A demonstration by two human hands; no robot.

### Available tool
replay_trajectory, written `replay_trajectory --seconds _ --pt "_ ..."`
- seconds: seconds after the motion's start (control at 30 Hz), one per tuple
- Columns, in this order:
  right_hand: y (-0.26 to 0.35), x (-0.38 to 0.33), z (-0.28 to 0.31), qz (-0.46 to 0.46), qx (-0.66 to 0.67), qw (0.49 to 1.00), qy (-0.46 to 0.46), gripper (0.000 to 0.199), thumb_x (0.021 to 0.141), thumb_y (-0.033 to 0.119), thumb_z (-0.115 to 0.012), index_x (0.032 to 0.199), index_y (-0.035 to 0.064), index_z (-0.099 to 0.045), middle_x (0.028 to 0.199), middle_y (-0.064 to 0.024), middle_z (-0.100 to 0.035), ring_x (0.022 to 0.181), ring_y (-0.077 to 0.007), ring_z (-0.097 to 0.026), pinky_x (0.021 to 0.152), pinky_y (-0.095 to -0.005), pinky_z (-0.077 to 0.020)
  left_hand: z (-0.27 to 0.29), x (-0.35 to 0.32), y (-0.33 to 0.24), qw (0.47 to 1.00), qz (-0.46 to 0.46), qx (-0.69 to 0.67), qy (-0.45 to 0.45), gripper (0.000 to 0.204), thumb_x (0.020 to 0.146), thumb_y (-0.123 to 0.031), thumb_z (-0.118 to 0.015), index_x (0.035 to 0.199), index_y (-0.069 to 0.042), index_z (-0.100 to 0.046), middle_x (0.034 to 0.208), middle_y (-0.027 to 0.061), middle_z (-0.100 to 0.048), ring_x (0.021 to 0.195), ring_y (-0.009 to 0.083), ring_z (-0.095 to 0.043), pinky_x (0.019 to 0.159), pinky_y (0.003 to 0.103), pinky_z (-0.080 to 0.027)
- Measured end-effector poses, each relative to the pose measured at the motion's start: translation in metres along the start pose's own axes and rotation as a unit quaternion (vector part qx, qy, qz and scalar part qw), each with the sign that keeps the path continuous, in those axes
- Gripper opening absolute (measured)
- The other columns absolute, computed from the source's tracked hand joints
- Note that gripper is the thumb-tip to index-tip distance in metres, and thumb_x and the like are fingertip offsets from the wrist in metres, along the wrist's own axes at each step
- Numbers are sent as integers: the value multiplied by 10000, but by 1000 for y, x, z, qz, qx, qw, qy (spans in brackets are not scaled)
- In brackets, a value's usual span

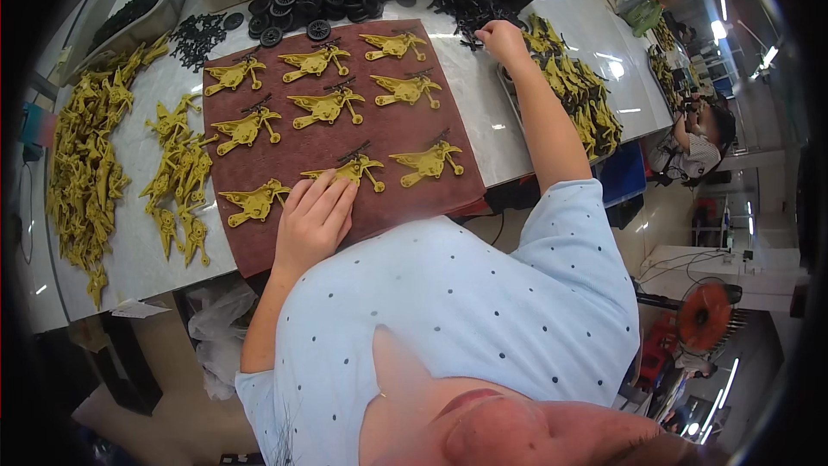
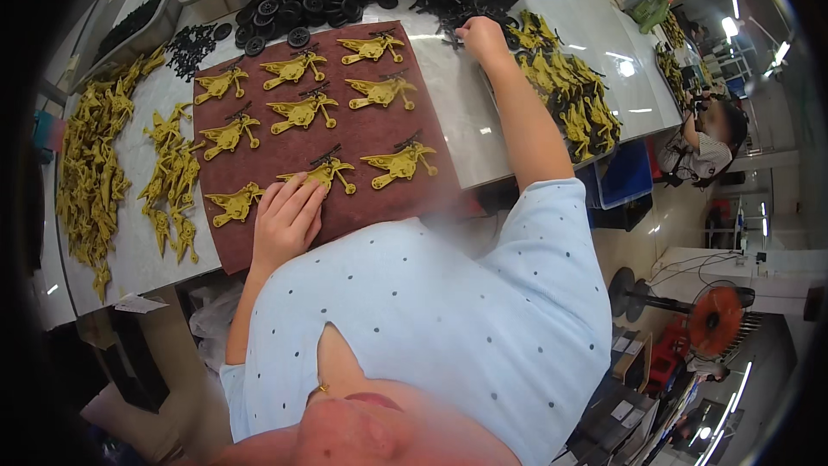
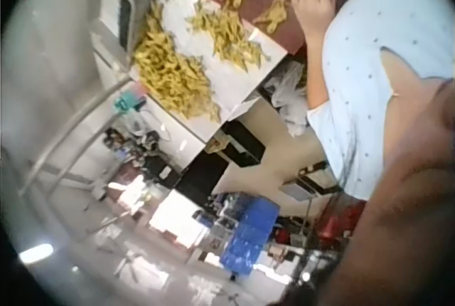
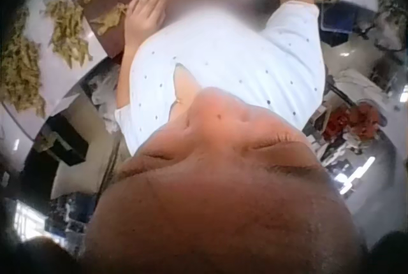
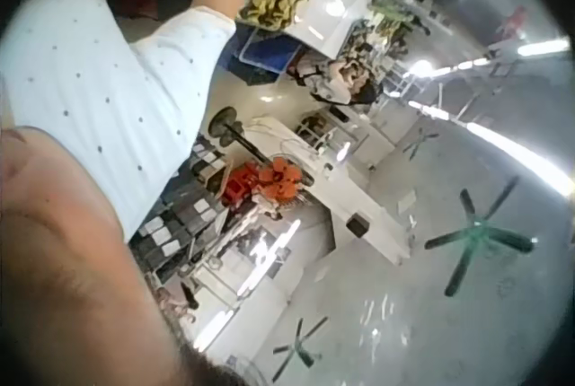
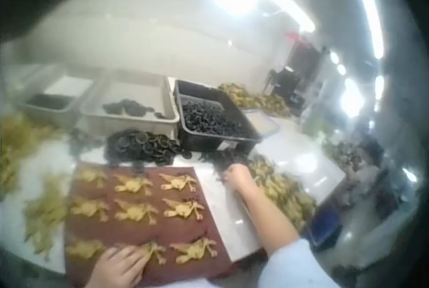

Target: The person assembles small yellow plastic toy motorcycles by attaching black rubber wheels to the toy motorcycle frames by hand.

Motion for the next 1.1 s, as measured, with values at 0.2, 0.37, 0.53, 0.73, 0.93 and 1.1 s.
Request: replay_trajectory --seconds 0.2,0.37,0.53,0.73,0.93,1.1 --pt "6 7 -18 -24 -50 997 44 276 736 284 -742 875 47 -709 839 -161 -680 813 -294 -653 755 -366 -496 23 -14 6 997 48 35 -44 305 718 -35 -658 1023 -34 -652 1069 79 -628 1047 254 -583 880 393 -417" --pt "12 4 -2 10 -81 994 -68 254 811 259 -666 896 20 -662 854 -198 -663 846 -347 -642 752 -400 -491 40 -42 25 982 148 93 -67 327 722 -66 -697 1045 -39 -644 1098 78 -617 1075 272 -561 889 403 -414" --pt "118 -46 8 88 264 957 88 226 877 120 -604 1067 -2 -609 830 -57 -665 694 -95 -604 639 -253 -488 47 -52 33 967 231 101 -33 402 695 -183 -755 1058 -50 -644 1130 80 -604 1115 278 -528 897 411 -396" --pt "251 -130 -12 159 333 853 368 157 835 75 -643 971 -1 -662 825 -38 -649 691 -101 -585 641 -265 -483 44 -58 34 963 245 100 -58 311 707 -187 -743 985 -67 -671 1082 78 -609 1061 263 -530 887 405 -391" --pt "306 -159 -46 260 242 833 424 167 802 111 -684 940 17 -673 792 -74 -657 735 -131 -602 680 -284 -474 43 -62 33 963 235 108 -71 281 721 -199 -733 967 -75 -679 1095 66 -599 1071 255 -522 889 401 -378" --pt "308 -160 -69 317 217 841 381 133 773 94 -691 848 -6 -647 812 -133 -667 782 -230 -642 704 -332 -477 41 -64 33 961 239 112 -83 250 732 -190 -722 957 -86 -690 1078 53 -595 1070 245 -518 891 395 -369"
Point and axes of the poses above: each hand's wrist, its own x-axis towards the middle knuckle, its own z-axis out of the back of the hand, y = z × x, the point moved 2 cm from there along x, towards the middle knuckle
